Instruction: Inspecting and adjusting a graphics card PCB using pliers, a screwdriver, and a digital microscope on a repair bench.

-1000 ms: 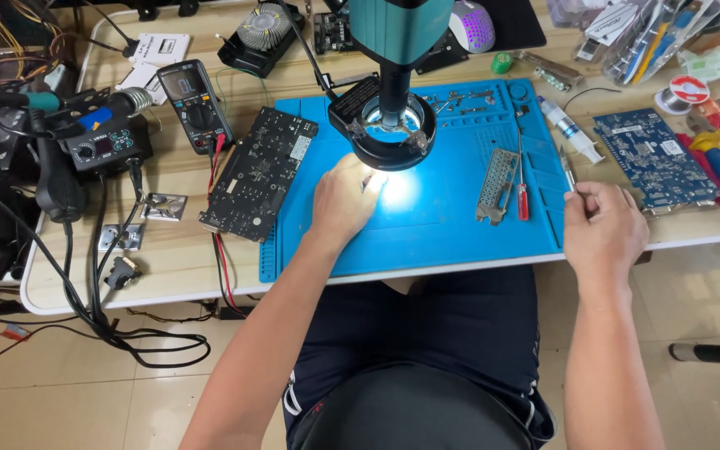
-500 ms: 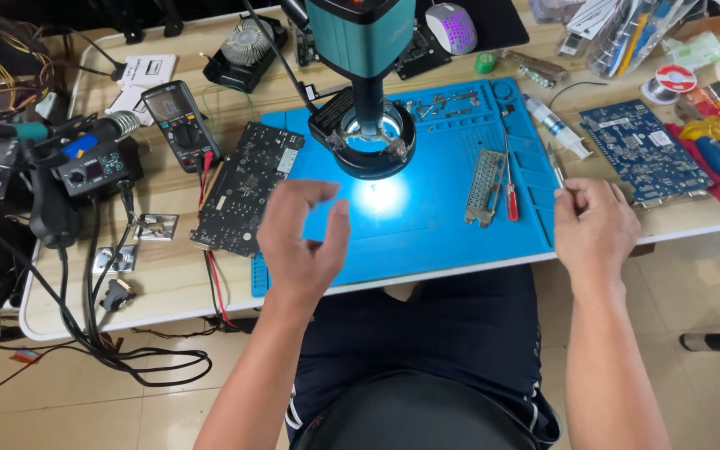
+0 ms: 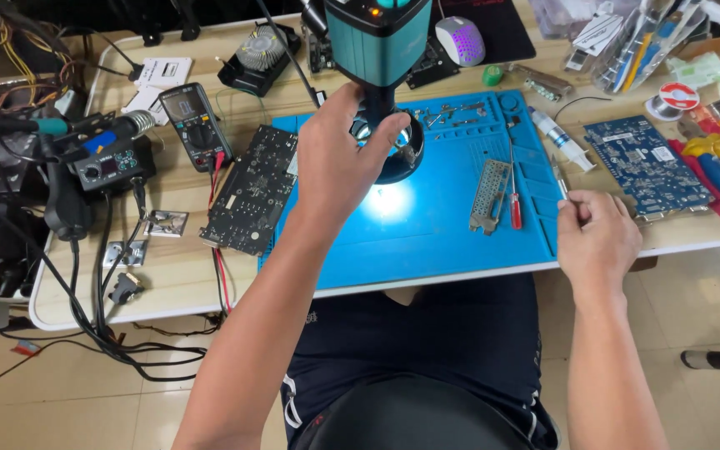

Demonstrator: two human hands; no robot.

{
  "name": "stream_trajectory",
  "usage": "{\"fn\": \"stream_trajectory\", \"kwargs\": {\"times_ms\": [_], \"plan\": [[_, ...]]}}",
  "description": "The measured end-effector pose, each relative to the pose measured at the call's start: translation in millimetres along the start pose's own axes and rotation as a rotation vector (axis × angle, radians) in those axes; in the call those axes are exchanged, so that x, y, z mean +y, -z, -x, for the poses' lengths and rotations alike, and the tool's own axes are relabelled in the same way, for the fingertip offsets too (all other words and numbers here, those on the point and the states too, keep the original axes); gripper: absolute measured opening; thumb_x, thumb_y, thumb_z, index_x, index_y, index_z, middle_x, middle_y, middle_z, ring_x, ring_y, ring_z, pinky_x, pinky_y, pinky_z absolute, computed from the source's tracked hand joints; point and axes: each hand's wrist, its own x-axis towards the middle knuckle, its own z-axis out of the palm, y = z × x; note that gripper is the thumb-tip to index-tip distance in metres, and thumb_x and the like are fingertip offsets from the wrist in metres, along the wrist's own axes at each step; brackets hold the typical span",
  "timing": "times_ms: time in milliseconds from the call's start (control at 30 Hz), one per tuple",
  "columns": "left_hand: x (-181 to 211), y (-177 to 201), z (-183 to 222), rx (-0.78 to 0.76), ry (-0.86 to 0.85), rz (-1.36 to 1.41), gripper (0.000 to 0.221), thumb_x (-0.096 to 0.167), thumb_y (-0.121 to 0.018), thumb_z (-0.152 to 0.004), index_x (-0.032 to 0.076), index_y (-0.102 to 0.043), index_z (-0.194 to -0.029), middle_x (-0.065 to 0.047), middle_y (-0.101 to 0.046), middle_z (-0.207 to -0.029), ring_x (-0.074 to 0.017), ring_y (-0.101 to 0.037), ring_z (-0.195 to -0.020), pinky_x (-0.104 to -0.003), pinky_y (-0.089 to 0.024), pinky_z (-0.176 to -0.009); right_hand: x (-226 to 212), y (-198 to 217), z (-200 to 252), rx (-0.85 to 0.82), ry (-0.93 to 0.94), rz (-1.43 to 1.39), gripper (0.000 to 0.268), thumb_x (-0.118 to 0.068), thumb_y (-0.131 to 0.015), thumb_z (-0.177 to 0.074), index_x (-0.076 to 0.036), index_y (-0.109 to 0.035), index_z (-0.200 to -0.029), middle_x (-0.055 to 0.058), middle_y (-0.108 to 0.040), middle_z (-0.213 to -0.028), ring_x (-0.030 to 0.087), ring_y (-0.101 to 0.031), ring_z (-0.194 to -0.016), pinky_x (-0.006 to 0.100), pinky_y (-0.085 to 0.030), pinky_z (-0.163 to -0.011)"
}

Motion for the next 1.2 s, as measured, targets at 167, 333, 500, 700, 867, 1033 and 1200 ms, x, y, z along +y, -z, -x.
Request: {"fn": "stream_trajectory", "kwargs": {"times_ms": [167,333,500,700,867,1033,1200], "plan": [[-3.6,-1.2,-2.7,0.040,0.015,-0.005,0.044,0.048,-0.078,-0.101,0.009,-0.074,-0.121,-0.003,-0.084,-0.113,-0.0214,-0.082,-0.094,-0.038,-0.064,-0.074,2.5,-2.4,0.7,0.022,0.007,-0.001,0.008,-0.019,-0.081,-0.116,-0.013,-0.085,-0.119,-0.002,-0.076,-0.096,0.029,-0.073,-0.105,0.055,-0.053,-0.082],[-3.4,-0.9,-4.0,0.051,0.049,-0.009,0.046,0.051,-0.081,-0.097,0.010,-0.077,-0.118,-0.002,-0.085,-0.111,-0.0209,-0.083,-0.095,-0.038,-0.065,-0.075,2.5,-2.3,1.8,0.041,0.028,-0.007,0.006,-0.017,-0.081,-0.116,-0.013,-0.085,-0.119,-0.002,-0.075,-0.095,0.028,-0.073,-0.102,0.054,-0.052,-0.079],[-1.5,0.3,-3.8,0.059,0.059,-0.001,0.041,0.047,-0.083,-0.096,0.011,-0.079,-0.117,0.000,-0.086,-0.111,-0.0182,-0.083,-0.094,-0.036,-0.065,-0.076,1.8,-2.1,1.5,0.043,0.024,-0.011,0.005,-0.017,-0.082,-0.116,-0.013,-0.085,-0.118,-0.002,-0.075,-0.095,0.029,-0.073,-0.103,0.055,-0.052,-0.081],[2.3,4.2,-4.5,0.059,0.047,0.038,0.031,0.036,-0.081,-0.098,0.010,-0.081,-0.115,-0.001,-0.086,-0.108,-0.0159,-0.079,-0.085,-0.036,-0.063,-0.072,-1.0,-0.4,1.2,0.028,0.003,-0.015,0.003,-0.016,-0.081,-0.115,-0.014,-0.084,-0.115,-0.002,-0.077,-0.096,0.029,-0.073,-0.104,0.055,-0.051,-0.082],[11.1,8.9,-4.9,0.031,0.105,0.060,0.030,0.035,-0.076,-0.098,0.012,-0.082,-0.117,0.002,-0.088,-0.106,-0.0072,-0.062,-0.059,-0.033,-0.058,-0.060,6.6,-5.6,1.6,0.048,0.033,-0.006,0.005,-0.017,-0.081,-0.116,-0.014,-0.085,-0.117,-0.003,-0.075,-0.094,0.028,-0.073,-0.104,0.054,-0.053,-0.081],[1.9,4.4,-4.9,0.026,0.090,0.018,0.034,0.043,-0.079,-0.099,0.015,-0.081,-0.119,0.003,-0.081,-0.094,-0.0116,-0.058,-0.069,-0.035,-0.052,-0.062,5.1,-5.0,2.4,0.058,0.046,-0.013,0.003,-0.015,-0.083,-0.115,-0.013,-0.085,-0.116,-0.002,-0.075,-0.094,0.028,-0.073,-0.100,0.053,-0.053,-0.081],[-2.8,1.8,-4.1,0.031,0.064,-0.009,0.036,0.044,-0.081,-0.100,0.015,-0.080,-0.120,0.004,-0.080,-0.081,-0.0092,-0.038,-0.048,-0.034,-0.041,-0.049,2.6,-3.0,1.7,0.052,0.041,-0.007,0.005,-0.016,-0.083,-0.115,-0.013,-0.085,-0.117,-0.002,-0.075,-0.094,0.027,-0.072,-0.099,0.052,-0.053,-0.080]]}}
